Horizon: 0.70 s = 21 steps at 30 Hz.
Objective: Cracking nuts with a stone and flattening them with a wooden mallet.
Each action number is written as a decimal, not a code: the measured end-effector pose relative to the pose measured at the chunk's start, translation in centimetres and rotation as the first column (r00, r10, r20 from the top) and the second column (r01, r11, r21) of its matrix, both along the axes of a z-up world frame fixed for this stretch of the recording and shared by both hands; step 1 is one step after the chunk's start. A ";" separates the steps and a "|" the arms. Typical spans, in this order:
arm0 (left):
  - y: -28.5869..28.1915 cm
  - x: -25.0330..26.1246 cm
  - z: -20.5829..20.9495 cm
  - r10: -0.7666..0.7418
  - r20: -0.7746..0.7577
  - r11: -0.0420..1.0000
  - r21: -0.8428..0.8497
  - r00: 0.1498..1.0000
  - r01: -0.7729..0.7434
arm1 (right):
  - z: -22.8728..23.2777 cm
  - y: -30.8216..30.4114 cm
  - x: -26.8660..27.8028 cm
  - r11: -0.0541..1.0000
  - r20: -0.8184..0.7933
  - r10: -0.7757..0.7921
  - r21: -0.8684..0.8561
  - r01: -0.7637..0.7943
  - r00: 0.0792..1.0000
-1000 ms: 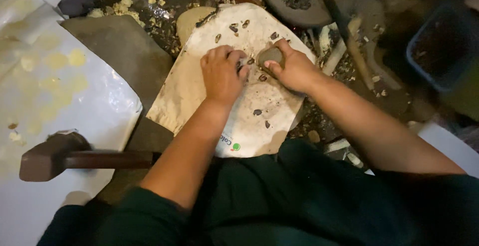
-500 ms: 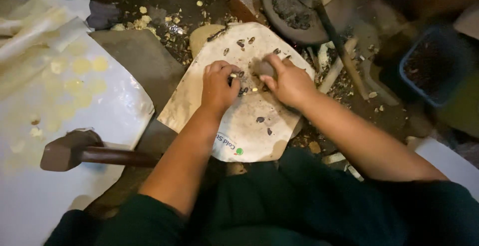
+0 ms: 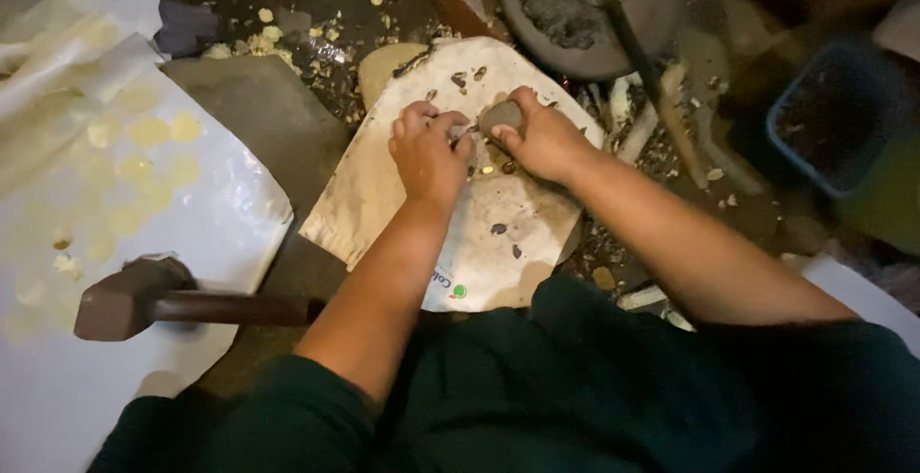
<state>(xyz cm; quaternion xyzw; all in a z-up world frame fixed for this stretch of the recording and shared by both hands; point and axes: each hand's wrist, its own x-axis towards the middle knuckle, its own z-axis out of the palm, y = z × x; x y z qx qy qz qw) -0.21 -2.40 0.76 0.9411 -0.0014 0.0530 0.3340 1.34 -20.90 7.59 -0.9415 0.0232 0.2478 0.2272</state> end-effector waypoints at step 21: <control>5.8 0.8 -2.2 0.026 -0.107 0.877 -0.474 0.994 -0.074 | 5.7 5.6 -1.1 0.971 0.109 0.221 -0.121 -0.207 0.969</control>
